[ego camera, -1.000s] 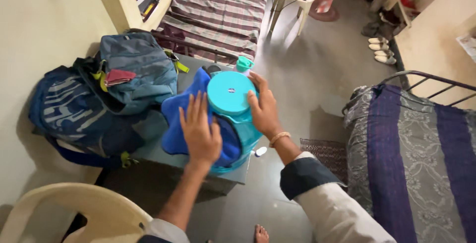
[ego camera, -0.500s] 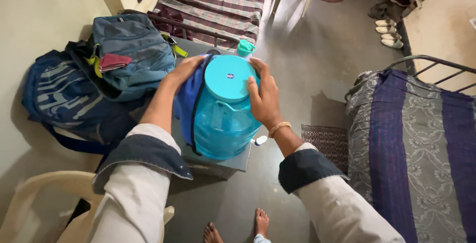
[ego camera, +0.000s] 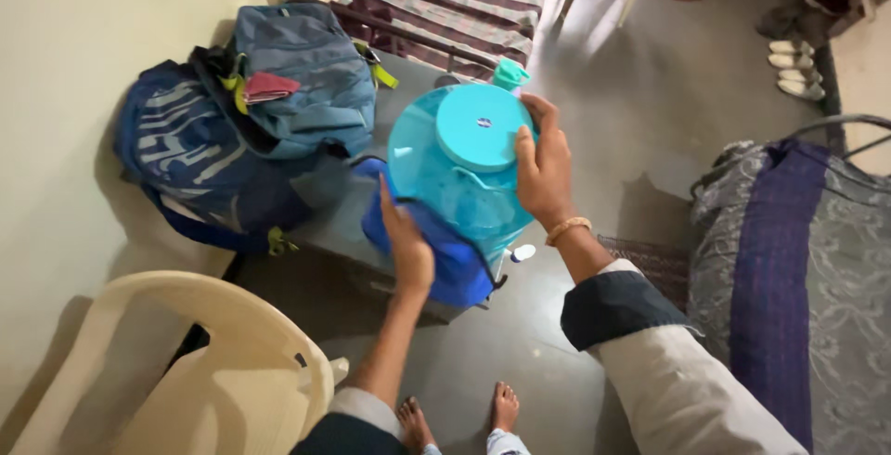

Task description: The person wipes the exterior of a purple water bottle and a large blue water dispenser using a blue cloth. The person handles the bottles one at a time, wiping them thoroughly before placing them back on the table.

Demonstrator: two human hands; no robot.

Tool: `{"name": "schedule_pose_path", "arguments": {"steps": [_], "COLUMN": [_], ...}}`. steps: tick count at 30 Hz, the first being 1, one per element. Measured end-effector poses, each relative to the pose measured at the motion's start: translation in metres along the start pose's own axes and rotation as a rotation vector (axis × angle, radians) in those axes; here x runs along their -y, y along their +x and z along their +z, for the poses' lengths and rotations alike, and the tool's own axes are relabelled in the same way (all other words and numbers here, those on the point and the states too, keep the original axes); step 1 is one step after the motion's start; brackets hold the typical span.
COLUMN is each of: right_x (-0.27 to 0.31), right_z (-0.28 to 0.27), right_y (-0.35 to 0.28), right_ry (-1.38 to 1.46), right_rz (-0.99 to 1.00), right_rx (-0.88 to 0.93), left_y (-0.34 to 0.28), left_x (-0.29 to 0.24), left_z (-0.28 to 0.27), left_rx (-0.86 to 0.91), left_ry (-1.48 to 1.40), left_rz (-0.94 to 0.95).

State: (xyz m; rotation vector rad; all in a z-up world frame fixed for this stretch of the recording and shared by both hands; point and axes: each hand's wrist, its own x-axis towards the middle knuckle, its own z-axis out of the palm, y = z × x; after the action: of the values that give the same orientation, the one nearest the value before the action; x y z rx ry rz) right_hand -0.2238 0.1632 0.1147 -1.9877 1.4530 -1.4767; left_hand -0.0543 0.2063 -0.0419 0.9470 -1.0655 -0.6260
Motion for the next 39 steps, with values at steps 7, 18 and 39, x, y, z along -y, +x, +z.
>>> {"name": "schedule_pose_path", "arguments": {"steps": [7, 18, 39], "right_x": [0.004, -0.005, 0.053], "right_z": [0.001, 0.003, 0.016], "right_y": [-0.001, -0.003, -0.141], "right_ry": [-0.007, 0.102, -0.093], "right_rz": [0.018, -0.030, 0.026], "right_rx": [-0.026, -0.053, -0.271], "left_y": [0.078, 0.020, 0.053], "left_x": [-0.079, -0.090, -0.165], "left_z": [0.014, 0.001, 0.083], "left_rx": [0.192, 0.150, 0.538], "left_ry": [0.282, 0.547, 0.221], "left_rz": [0.132, 0.400, 0.103]}}
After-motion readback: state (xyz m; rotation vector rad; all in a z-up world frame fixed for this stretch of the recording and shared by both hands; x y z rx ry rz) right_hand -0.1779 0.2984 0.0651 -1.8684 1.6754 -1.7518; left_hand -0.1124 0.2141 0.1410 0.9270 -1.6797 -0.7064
